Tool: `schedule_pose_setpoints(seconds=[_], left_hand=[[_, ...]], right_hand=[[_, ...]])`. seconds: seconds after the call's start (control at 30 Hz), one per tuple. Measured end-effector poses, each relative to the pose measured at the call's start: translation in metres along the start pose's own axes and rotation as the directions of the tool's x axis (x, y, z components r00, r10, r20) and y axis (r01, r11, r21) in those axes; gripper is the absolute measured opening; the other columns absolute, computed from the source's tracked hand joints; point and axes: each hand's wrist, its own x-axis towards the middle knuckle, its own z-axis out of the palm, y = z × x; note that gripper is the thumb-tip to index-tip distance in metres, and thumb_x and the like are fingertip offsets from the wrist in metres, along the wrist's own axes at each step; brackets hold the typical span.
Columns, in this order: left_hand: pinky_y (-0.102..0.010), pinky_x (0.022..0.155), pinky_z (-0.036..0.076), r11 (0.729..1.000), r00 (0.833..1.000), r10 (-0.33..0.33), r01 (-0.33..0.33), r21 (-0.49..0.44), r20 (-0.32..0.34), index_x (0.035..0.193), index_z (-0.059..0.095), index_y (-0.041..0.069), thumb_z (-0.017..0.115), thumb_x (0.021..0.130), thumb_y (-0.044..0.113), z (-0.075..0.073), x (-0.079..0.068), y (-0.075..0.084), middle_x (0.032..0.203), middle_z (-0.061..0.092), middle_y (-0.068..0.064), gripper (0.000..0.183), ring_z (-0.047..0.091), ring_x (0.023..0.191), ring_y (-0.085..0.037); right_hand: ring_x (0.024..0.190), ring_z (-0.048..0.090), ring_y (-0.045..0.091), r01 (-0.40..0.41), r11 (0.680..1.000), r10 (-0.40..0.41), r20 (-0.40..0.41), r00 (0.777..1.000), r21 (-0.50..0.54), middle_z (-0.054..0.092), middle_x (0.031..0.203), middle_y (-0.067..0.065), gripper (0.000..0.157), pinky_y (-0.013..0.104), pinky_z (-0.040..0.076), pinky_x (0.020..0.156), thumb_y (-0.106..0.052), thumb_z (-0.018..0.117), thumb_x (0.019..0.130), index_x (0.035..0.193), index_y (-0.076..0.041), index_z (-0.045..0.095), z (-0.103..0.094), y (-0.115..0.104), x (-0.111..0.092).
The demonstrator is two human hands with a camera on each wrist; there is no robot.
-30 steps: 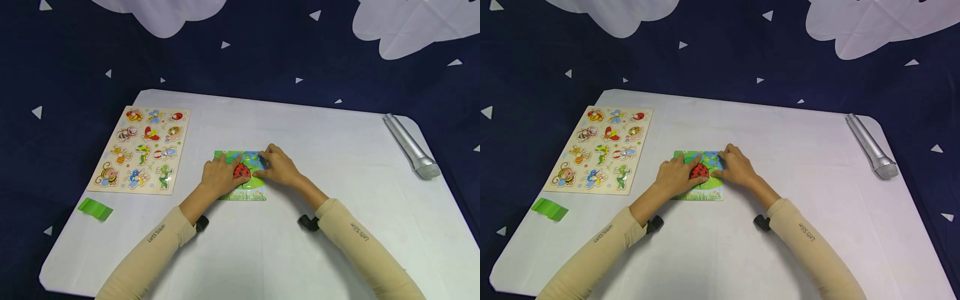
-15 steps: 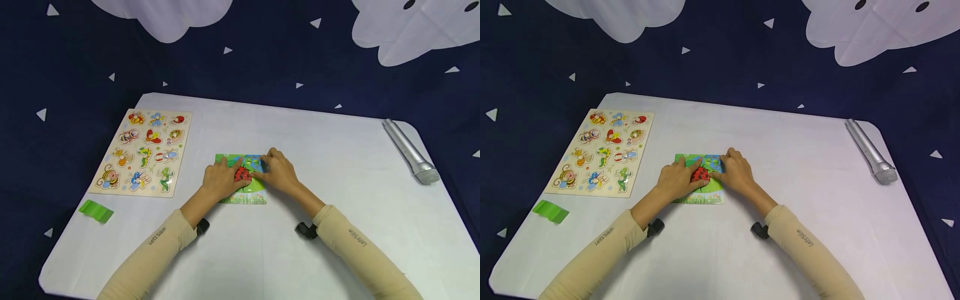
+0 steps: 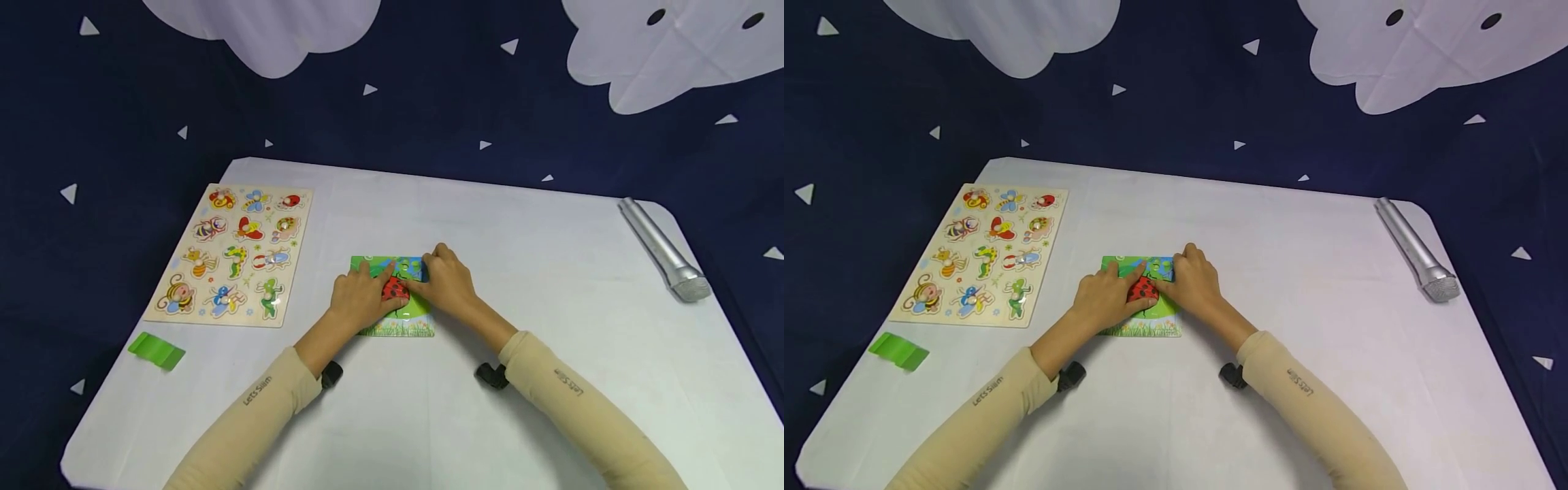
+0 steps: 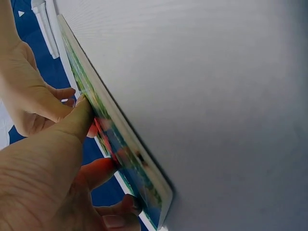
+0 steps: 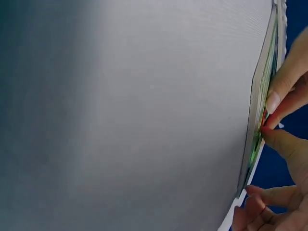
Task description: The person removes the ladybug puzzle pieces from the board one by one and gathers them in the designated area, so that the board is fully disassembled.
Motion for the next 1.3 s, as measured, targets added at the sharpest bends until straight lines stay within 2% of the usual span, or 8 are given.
schedule_pose_setpoints(seconds=[0.17,0.33,0.6,0.9,1.1,1.3], left_hand=[[-0.038,0.063,0.05,1.0,1.0,0.001,-0.001,-0.012,0.011,0.155,0.036,0.028,0.044,0.089,0.076,0.001,0.0,0.001,0.122,0.058,-0.022,0.082,0.062,0.079,-0.027],[-0.038,0.064,0.051,1.0,1.0,-0.002,0.003,-0.015,0.019,0.155,0.034,0.028,0.043,0.089,0.076,0.0,0.0,-0.001,0.125,0.056,-0.022,0.082,0.064,0.082,-0.028],[-0.038,0.062,0.05,0.999,1.0,-0.002,0.003,-0.036,0.019,0.156,0.033,0.029,0.043,0.089,0.077,0.0,-0.001,-0.002,0.127,0.055,-0.023,0.082,0.064,0.082,-0.03],[-0.042,0.065,0.053,0.997,1.0,0.005,-0.004,-0.083,0.02,0.155,0.035,0.027,0.046,0.09,0.074,-0.001,-0.002,-0.003,0.137,0.051,-0.027,0.081,0.066,0.096,-0.037],[-0.039,0.06,0.051,0.997,1.0,0.009,-0.009,-0.073,0.006,0.155,0.036,0.027,0.047,0.09,0.075,0.001,-0.002,-0.003,0.129,0.055,-0.025,0.081,0.065,0.085,-0.033],[-0.037,0.056,0.048,0.997,1.0,0.012,-0.013,-0.077,-0.013,0.154,0.038,0.027,0.048,0.089,0.075,0.001,-0.001,-0.003,0.123,0.057,-0.023,0.081,0.063,0.077,-0.03]], right_hand=[[0.086,0.053,0.023,0.0,0.998,0.0,0.0,1.0,0.068,0.055,0.103,0.014,0.066,0.038,0.052,0.072,-0.044,0.082,0.079,0.119,0.007,0.068,-0.008,0.01,-0.002],[0.09,0.052,0.026,-0.009,0.995,0.01,-0.013,1.0,0.098,0.054,0.106,0.013,0.062,0.042,0.051,0.076,-0.039,0.084,0.078,0.119,0.004,0.067,-0.03,0.028,-0.011],[0.09,0.05,0.026,-0.098,0.991,0.098,0.012,0.995,0.093,0.053,0.107,0.013,0.06,0.042,0.046,0.075,-0.036,0.082,0.08,0.123,0.002,0.066,-0.058,0.078,-0.039],[0.093,0.052,0.028,-0.133,0.99,0.134,0.002,0.991,0.051,0.052,0.104,0.014,0.058,0.042,0.043,0.073,-0.036,0.08,0.082,0.124,0.001,0.065,-0.082,0.137,-0.076],[0.09,0.048,0.026,-0.15,0.987,0.151,-0.015,0.988,0.051,0.05,0.101,0.012,0.058,0.037,0.038,0.07,-0.035,0.081,0.081,0.123,0.002,0.065,-0.092,0.168,-0.09],[0.087,0.048,0.025,-0.145,0.989,0.146,-0.026,0.989,0.039,0.051,0.1,0.012,0.056,0.036,0.037,0.069,-0.034,0.083,0.08,0.12,0.001,0.067,-0.098,0.192,-0.099]])
